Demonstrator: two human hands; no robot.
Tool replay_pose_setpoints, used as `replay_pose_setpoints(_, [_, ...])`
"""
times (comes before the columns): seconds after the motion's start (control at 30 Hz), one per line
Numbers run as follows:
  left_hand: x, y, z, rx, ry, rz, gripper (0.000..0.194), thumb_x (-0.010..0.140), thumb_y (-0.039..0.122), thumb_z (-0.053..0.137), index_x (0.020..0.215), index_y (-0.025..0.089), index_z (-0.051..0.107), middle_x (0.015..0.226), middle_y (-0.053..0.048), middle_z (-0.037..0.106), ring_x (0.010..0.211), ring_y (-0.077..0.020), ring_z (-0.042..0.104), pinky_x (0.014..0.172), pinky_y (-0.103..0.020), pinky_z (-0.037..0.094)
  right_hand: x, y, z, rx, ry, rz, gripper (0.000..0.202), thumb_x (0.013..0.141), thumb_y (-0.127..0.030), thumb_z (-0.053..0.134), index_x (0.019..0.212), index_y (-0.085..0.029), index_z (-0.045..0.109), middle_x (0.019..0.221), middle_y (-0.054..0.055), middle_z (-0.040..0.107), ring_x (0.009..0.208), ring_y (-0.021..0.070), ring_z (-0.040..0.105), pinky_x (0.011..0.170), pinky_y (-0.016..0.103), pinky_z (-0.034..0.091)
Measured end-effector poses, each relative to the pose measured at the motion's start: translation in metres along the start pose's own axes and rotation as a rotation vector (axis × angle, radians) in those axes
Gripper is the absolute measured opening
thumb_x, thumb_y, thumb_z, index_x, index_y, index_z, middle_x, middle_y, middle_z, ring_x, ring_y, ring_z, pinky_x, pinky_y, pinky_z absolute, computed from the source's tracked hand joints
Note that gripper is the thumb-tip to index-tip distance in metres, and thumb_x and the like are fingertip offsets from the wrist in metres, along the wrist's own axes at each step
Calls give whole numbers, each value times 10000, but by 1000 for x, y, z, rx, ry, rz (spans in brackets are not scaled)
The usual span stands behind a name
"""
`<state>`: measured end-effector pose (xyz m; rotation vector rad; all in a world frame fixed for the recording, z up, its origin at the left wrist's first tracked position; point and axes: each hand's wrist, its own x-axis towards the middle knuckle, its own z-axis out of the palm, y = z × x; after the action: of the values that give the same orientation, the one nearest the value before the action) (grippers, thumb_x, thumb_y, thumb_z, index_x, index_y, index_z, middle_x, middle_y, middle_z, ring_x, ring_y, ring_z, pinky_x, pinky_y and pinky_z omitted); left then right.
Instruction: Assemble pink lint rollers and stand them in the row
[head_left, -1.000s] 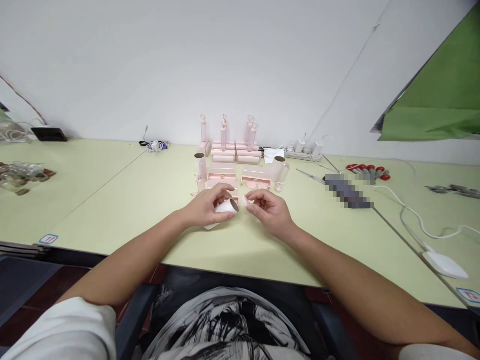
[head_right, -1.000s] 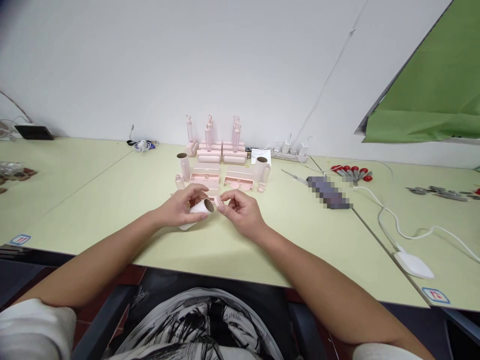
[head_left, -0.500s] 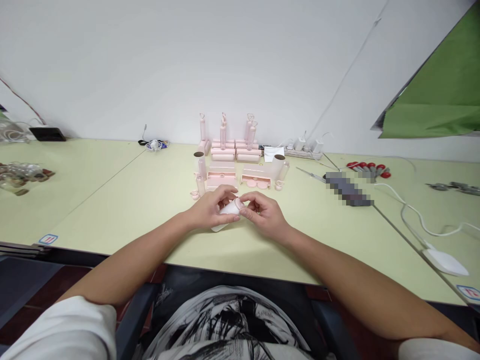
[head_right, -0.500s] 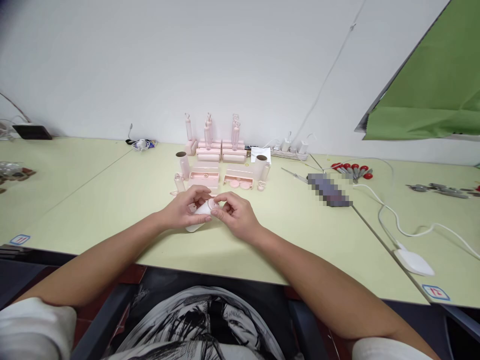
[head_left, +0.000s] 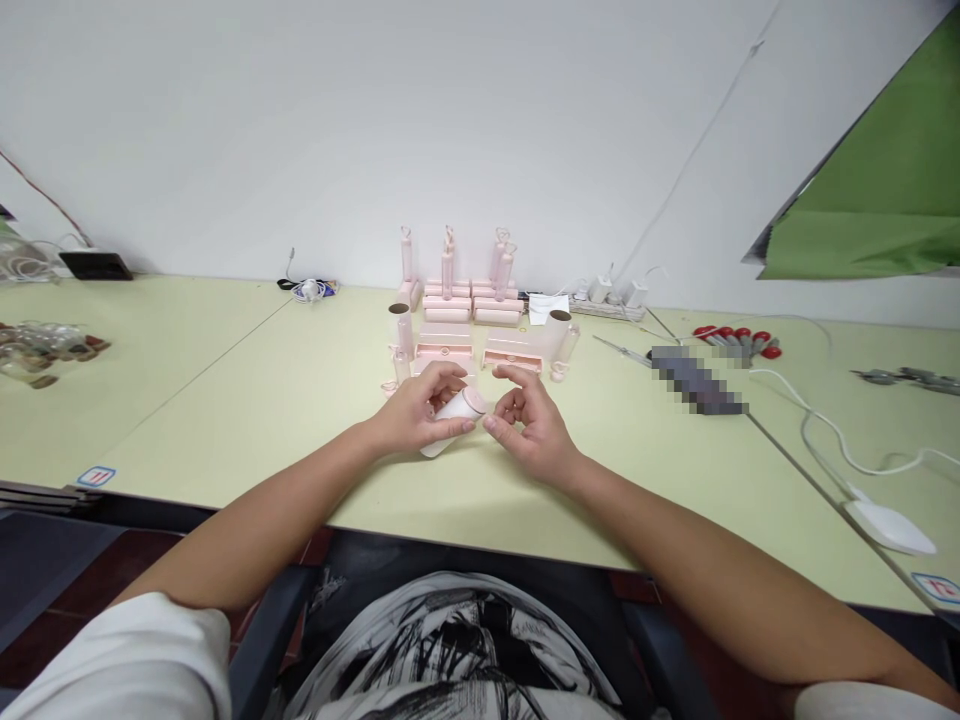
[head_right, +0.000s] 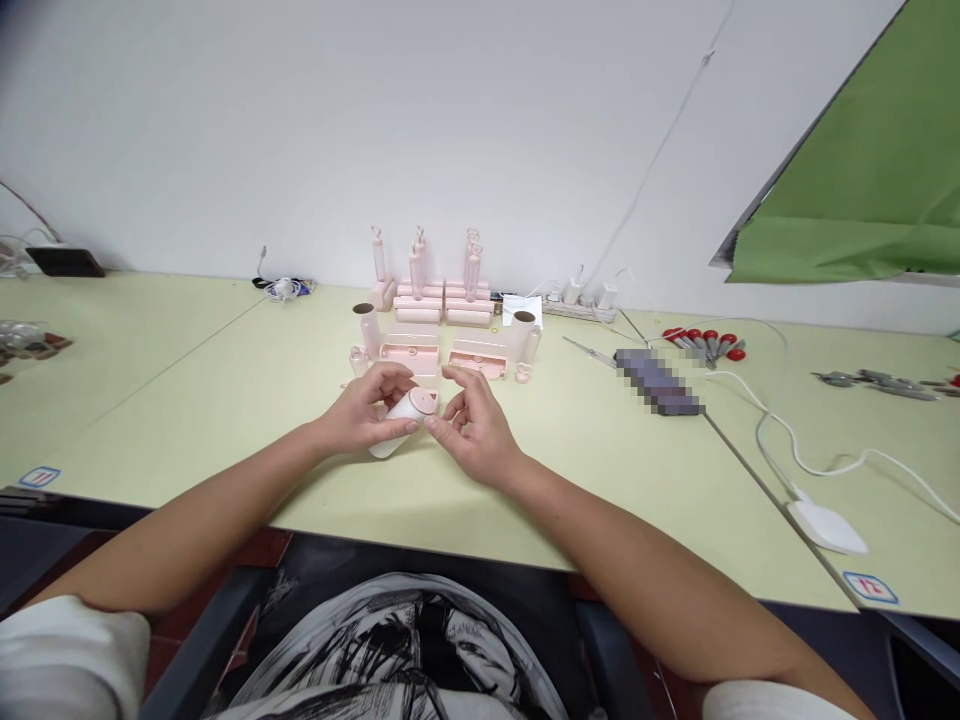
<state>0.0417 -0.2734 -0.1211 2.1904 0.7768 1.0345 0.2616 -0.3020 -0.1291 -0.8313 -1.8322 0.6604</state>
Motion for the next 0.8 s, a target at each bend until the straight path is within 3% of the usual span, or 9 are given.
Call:
replay_pose_setpoints(0.1, [0,-4,1,-16,24,8,597,783,412,746,1230,225,397,999,-54,618,779,-134,573,692,-285,459,-2,1,1,23,5,-12,635,890,-402,624,1430,-335,297,1349,106,430,752,118,571,611,285,515])
replay_pose_setpoints(0.3, [-1,-7,2,-76,70,20,647,784,365,757,1262,250,337,1040,-60,615,833,-140,588,731,-292,468,-1,0,1,-51,-247,-41,441,912,-389,598,1320,-276,473,1264,109,492,765,130,580,607,279,515])
replay_pose_setpoints(0.53, [1,-5,13,-288,75,-41,630,721,367,808,1172,265,380,1156,-62,524,860,-138,618,707,-276,509,-1,-2,5,-31,-272,111,710,844,-412,687,1445,-270,337,1181,95,580,671,115,573,584,271,492])
replay_pose_setpoints(0.67, [-1,-7,18,-298,44,-76,672,688,380,833,1178,271,386,1162,-65,512,843,-134,614,702,-280,522,0,-4,6,-49,-266,121,650,865,-412,658,1429,-261,373,1124,79,621,645,111,552,582,271,477])
replay_pose_setpoints(0.8, [0,-2,14,-270,7,-85,897,668,423,842,1361,334,279,1315,-121,460,897,-152,628,738,-301,536,0,-2,4,-33,-199,85,561,861,-394,656,1369,-273,449,1017,42,644,636,118,550,589,275,475])
